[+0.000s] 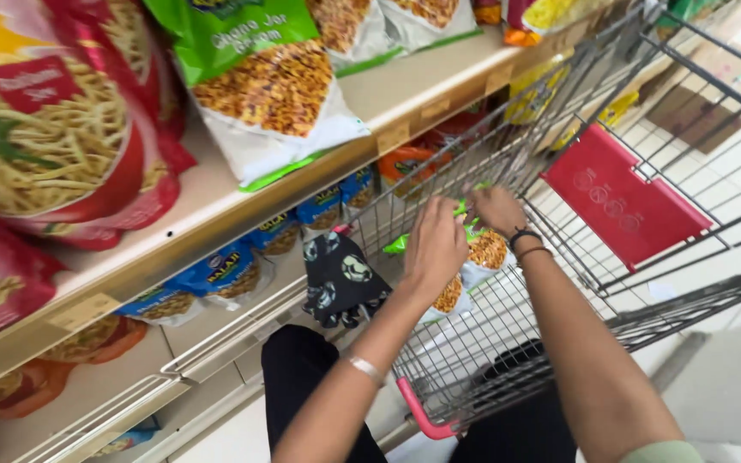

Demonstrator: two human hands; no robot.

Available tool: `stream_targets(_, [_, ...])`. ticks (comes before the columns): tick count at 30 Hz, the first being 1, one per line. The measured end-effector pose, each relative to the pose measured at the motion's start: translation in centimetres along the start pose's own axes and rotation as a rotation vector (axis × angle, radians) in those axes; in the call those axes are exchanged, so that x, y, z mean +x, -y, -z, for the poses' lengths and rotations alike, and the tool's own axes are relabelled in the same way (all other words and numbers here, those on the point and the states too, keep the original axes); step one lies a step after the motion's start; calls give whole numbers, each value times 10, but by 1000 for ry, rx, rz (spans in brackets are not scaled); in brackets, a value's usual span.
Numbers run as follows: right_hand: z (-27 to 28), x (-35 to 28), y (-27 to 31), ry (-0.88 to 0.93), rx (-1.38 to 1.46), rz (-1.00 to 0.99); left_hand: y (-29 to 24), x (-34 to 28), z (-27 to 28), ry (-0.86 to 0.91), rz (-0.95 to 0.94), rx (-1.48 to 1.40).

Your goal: Organizing and cleaning snack bags on a shelf in a convenience store.

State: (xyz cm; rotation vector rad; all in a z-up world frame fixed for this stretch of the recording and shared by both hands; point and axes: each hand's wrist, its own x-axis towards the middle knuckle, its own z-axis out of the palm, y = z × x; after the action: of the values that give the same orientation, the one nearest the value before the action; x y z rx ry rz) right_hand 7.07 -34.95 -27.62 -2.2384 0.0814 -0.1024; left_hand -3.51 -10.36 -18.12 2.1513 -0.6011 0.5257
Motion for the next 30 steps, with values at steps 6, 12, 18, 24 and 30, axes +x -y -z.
stream_targets(6, [-71,-7,-109,733,-360,-442,118,-22,-194,-19,989,2])
stream_targets(12, [-105,-12,-115,585,-170,-412,193,-83,-251,56,1564,-103])
stream_targets(18, [-86,-26,-78,587,1,-291,179,-77,-232,-3,1583,-222])
stream_targets(24, [-57,-29,-45,789,355,-596,159,-67,-222,308,1651,-217])
stream_targets(30, [-7,-45,15,698,256,-361,119,-48,-208,117,1543,-331])
